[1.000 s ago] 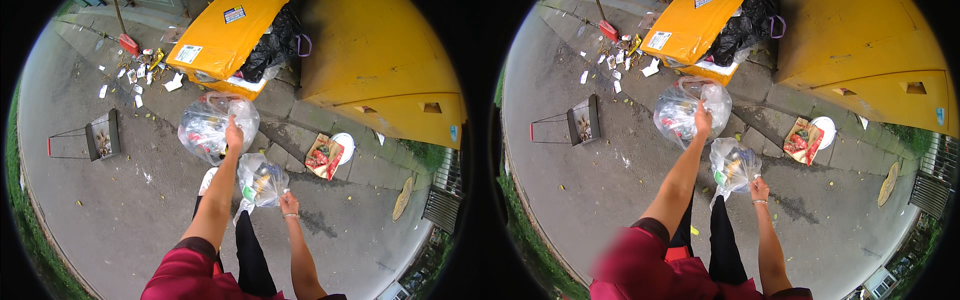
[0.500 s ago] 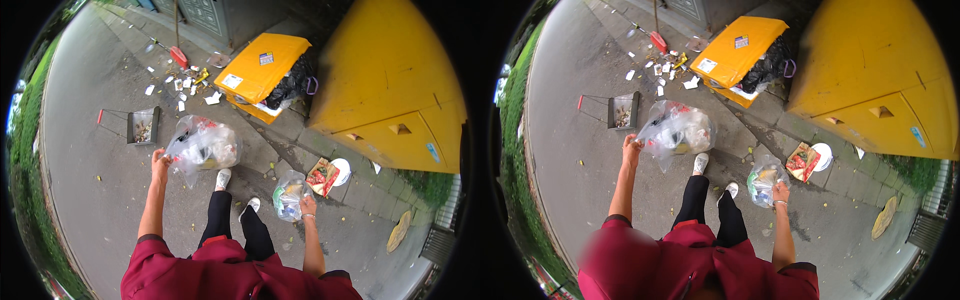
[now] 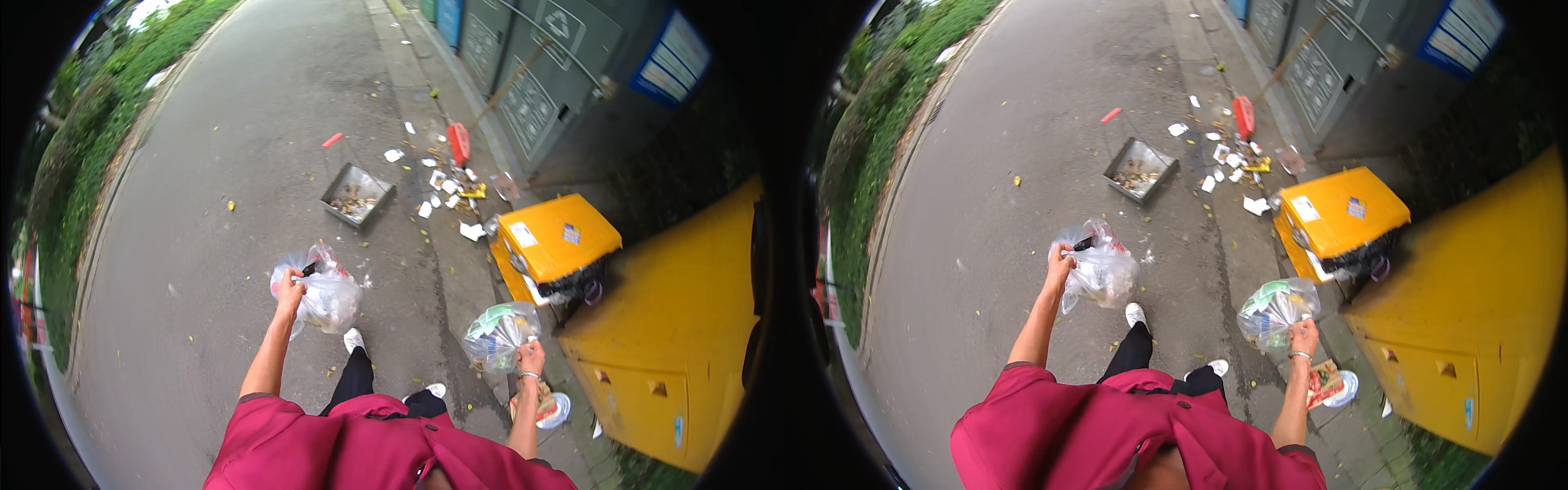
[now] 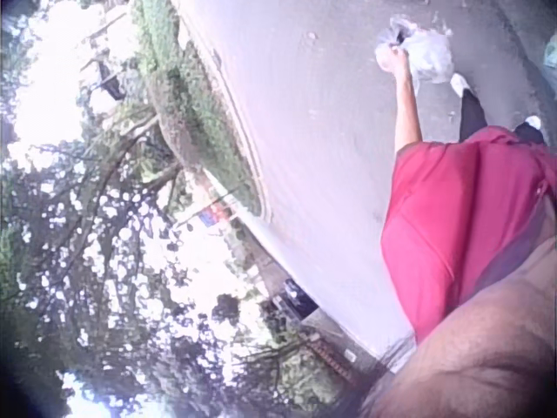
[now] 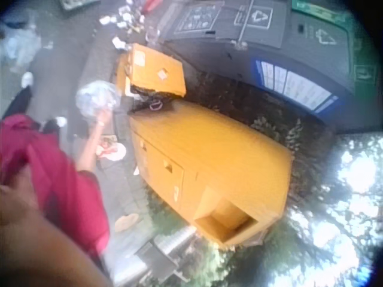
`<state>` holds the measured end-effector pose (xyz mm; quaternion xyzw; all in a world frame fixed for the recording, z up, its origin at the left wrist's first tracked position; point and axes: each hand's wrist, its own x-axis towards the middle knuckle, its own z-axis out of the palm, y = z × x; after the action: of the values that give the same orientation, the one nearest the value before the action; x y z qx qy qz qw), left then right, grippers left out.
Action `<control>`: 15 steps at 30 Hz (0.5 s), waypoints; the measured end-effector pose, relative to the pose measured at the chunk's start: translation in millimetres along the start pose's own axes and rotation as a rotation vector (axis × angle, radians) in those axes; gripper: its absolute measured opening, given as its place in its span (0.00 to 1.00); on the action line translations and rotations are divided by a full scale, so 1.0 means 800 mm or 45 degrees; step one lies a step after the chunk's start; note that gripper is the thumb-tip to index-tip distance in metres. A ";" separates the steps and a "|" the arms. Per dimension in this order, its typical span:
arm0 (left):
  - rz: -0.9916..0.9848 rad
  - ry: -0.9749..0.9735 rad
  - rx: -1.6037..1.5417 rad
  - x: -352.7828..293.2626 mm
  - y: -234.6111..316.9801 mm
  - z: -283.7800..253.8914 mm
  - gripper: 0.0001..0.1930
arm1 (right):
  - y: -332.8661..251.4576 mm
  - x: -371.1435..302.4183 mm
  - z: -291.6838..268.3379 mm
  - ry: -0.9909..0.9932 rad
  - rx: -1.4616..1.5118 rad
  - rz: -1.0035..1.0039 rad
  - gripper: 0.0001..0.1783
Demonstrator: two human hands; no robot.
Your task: The person sweeps scattered litter into a dustpan using a broom, then deposits the collected debris into a nearby recycling bin. They also pick up and place several plastic bags and a cardboard box into the bin, continuing to sweep the remaining debris around the area.
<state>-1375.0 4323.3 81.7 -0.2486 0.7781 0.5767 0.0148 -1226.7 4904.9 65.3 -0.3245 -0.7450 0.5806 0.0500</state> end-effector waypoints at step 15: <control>-0.143 0.525 0.067 0.169 0.033 -0.369 0.13 | -0.374 0.189 0.376 -0.433 0.492 -0.149 0.08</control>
<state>-1425.9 4012.0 162.0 -0.4038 0.7644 0.4914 -0.1060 -1608.7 4701.9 191.6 -0.1630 -0.6354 0.7545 0.0185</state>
